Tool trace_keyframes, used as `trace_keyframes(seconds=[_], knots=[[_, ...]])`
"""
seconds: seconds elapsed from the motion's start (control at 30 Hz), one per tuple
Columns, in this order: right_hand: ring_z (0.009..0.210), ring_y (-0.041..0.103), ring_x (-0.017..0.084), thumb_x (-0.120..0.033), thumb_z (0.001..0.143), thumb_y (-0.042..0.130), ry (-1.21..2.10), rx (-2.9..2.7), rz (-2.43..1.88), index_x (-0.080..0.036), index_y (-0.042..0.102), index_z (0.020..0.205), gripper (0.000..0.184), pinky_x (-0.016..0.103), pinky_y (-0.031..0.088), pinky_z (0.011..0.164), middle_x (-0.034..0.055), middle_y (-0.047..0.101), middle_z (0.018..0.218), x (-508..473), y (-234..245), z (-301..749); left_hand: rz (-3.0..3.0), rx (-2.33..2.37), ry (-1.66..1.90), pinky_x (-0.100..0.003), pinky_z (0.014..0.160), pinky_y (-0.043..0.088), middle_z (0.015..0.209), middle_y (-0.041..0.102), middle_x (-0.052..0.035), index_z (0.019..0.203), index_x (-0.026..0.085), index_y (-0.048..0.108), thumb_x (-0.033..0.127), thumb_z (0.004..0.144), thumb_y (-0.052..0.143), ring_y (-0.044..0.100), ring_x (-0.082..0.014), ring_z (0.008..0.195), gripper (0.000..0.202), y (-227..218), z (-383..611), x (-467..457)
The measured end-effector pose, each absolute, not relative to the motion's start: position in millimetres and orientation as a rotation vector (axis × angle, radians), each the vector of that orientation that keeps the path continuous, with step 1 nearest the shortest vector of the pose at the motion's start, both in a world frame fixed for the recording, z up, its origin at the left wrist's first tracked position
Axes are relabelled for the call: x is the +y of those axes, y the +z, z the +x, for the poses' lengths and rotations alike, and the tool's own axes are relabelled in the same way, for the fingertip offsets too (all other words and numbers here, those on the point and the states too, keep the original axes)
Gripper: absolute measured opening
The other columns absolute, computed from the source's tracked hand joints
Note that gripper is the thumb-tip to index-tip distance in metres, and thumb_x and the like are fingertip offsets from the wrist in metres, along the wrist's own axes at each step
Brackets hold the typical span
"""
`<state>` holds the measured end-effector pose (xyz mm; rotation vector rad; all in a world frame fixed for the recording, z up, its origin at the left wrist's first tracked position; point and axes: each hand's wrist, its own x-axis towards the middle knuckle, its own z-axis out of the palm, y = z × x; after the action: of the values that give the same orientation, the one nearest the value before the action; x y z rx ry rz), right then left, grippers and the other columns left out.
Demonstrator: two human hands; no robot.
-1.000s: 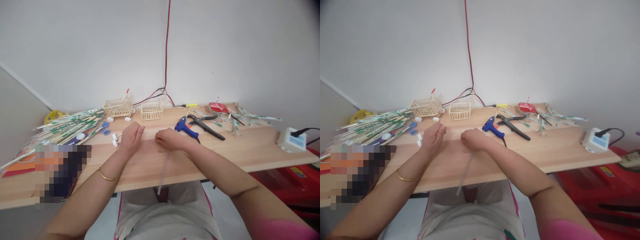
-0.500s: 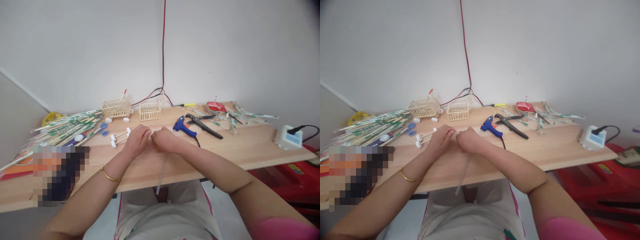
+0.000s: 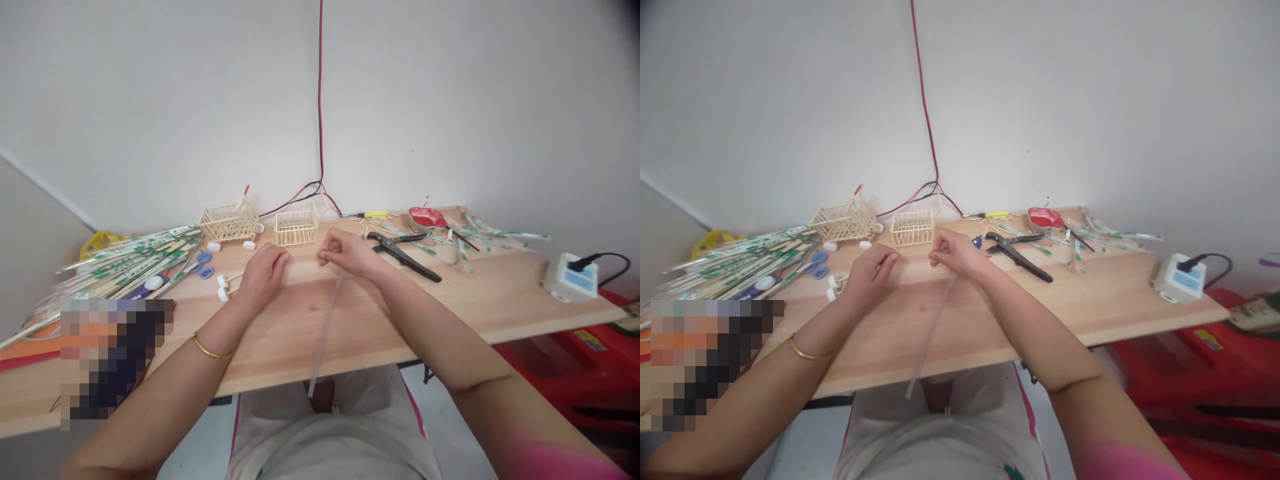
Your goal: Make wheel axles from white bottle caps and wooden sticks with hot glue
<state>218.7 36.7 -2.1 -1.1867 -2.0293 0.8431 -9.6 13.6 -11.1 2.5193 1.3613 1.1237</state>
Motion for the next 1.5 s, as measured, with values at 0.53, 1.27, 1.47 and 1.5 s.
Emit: trace_keyframes(seconds=[0.53,1.27,1.47,1.5], knots=[[0.076,0.059,0.013,-0.018,0.084,0.054,0.635,-2.663,-0.791,-0.015,0.068,0.086,0.014,0.023,0.04,0.072,0.0045,0.067,0.086,5,-22,164,2.656,1.521,1.209,-0.035,0.078,0.041,0.085,0.059,-0.0079,0.085,0.017,0.058,0.026,0.089,0.044,0.052,-0.0218,0.085,0.017,-19,5,59],[0.082,0.062,0.028,-0.051,0.09,0.032,-0.047,-2.177,-2.537,-0.017,0.067,0.078,0.051,0.032,0.038,0.063,0.015,0.068,0.089,8,24,366,2.727,1.499,1.197,-0.035,0.078,0.04,0.082,0.059,-0.0088,0.082,0.017,0.059,0.03,0.09,0.042,0.052,-0.0225,0.085,0.023,-16,3,55],[0.083,0.062,0.025,-0.052,0.086,0.04,0.147,-2.218,-2.341,-0.018,0.06,0.1,0.041,0.03,0.039,0.061,0.0122,0.067,0.096,10,-8,375,2.718,1.535,1.158,-0.036,0.078,0.04,0.082,0.059,-0.0091,0.081,0.017,0.059,0.028,0.089,0.042,0.052,-0.023,0.084,0.022,-16,4,53],[0.083,0.062,0.025,-0.05,0.085,0.043,0.151,-2.22,-2.317,-0.018,0.059,0.1,0.039,0.029,0.039,0.06,0.0116,0.067,0.094,11,-11,372,2.698,1.523,1.173,-0.036,0.078,0.04,0.082,0.059,-0.0091,0.081,0.017,0.059,0.027,0.089,0.042,0.053,-0.0227,0.084,0.021,-13,3,52]])
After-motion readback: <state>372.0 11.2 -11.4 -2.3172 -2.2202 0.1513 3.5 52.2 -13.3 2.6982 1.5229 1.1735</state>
